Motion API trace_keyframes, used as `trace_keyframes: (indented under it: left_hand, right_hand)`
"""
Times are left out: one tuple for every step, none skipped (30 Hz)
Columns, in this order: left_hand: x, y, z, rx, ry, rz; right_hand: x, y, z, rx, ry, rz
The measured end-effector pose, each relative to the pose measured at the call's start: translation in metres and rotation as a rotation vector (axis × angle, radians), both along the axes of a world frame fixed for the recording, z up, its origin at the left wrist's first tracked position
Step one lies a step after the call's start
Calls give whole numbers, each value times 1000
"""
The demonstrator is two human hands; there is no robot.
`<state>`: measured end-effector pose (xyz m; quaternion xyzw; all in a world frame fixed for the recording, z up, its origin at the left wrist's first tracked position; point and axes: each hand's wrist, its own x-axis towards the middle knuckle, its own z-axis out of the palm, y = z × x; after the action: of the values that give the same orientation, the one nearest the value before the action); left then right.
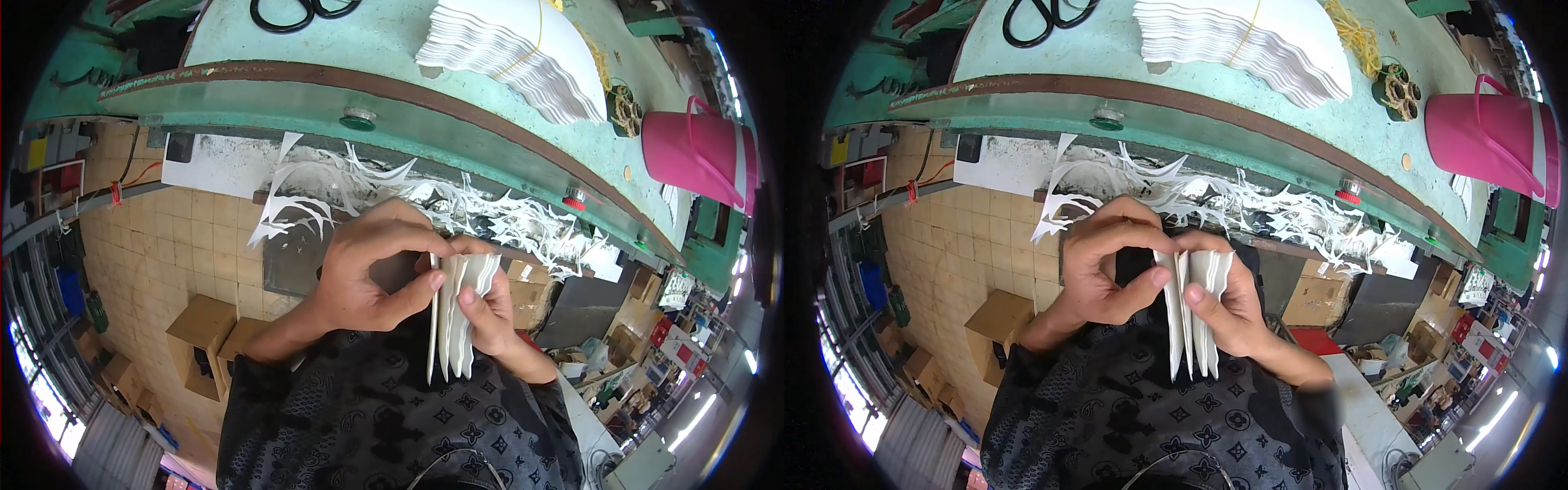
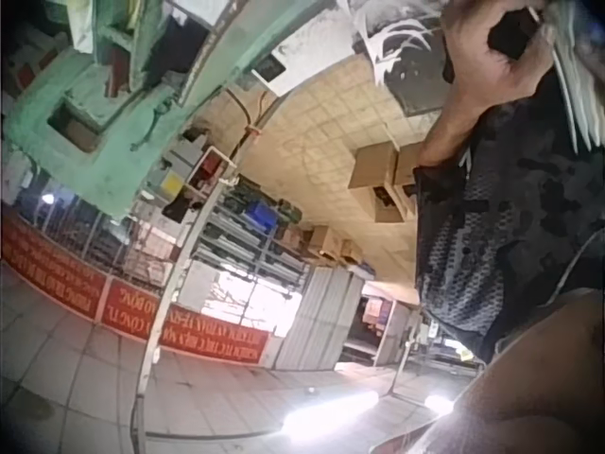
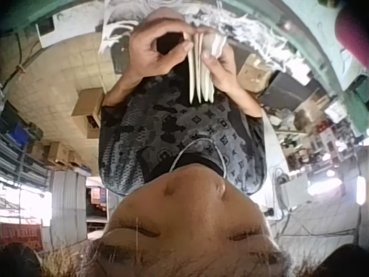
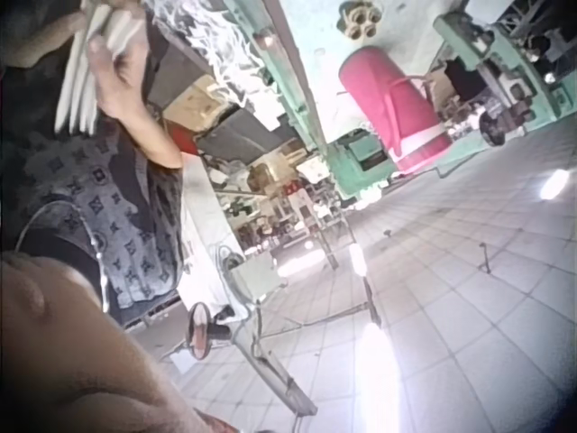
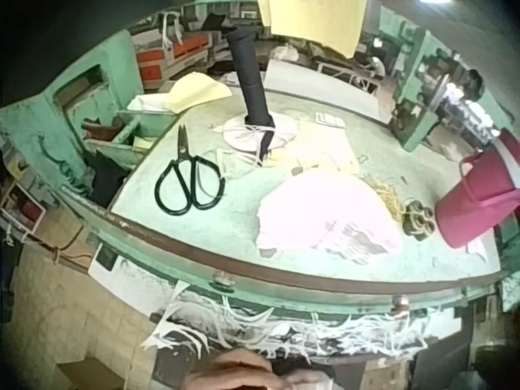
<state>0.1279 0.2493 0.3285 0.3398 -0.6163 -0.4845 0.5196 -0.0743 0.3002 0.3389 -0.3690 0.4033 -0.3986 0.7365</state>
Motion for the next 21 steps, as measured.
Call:
trace_keyframes:
  left_hand:
    - [0, 1, 1, 11, -4, -2]
    - [0, 3, 0, 19, -7, 4]
    - [1, 4, -2, 27, -9, 10]
    - [1, 6, -2, 35, -12, 15]
    - [2, 6, -2, 24, -19, 9]
    - [4, 5, -2, 13, -27, 3]
    - [5, 4, -1, 2, -34, -4]
    - [5, 4, 0, -1, -26, -3]
    - [5, 3, 2, -4, -18, -2]
    - [4, 3, 3, -7, -11, -1]
    - [4, 5, 3, 4, -12, 3]
    - [3, 7, 3, 16, -13, 6]
    - [2, 8, 3, 27, -14, 10]
    - [3, 9, 3, 23, -22, 7]
    - [3, 9, 3, 18, -30, 4]
    - [4, 9, 3, 14, -38, 1]
    - [4, 10, 3, 8, -37, 11]
    - [3, 10, 3, 2, -37, 21]
    - [3, 11, 3, -4, -37, 31]
    - [3, 11, 3, -11, -41, 33]
    - [2, 10, 5, -18, -45, 35]
  right_hand:
    - [0, 0, -2, -38, 23, 0]
    - [1, 1, -4, -76, 44, 3]
    - [2, 2, -5, -114, 65, 6]
    - [2, 2, -4, -120, 73, 4]
    - [1, 1, -2, -127, 79, 2]
    - [1, 1, -1, -134, 85, 1]
    - [2, 2, -1, -125, 85, -1]
    - [2, 3, -1, -118, 89, -4]
    - [2, 4, -1, -110, 92, -6]
    - [2, 5, -1, -112, 95, -9]
    - [4, 5, -1, -114, 99, -12]
    - [4, 6, -1, -115, 103, -15]
    - [4, 6, 0, -122, 103, -12]
    - [4, 5, 1, -127, 102, -7]
    - [4, 5, 2, -132, 101, -2]
    - [3, 5, 2, -145, 109, 1]
    - [3, 5, 2, -157, 117, 5]
    - [3, 4, 3, -169, 124, 9]
    - [3, 4, 3, -179, 126, 6]
    - [3, 4, 3, -189, 126, 5]
    - [3, 3, 3, -199, 126, 3]
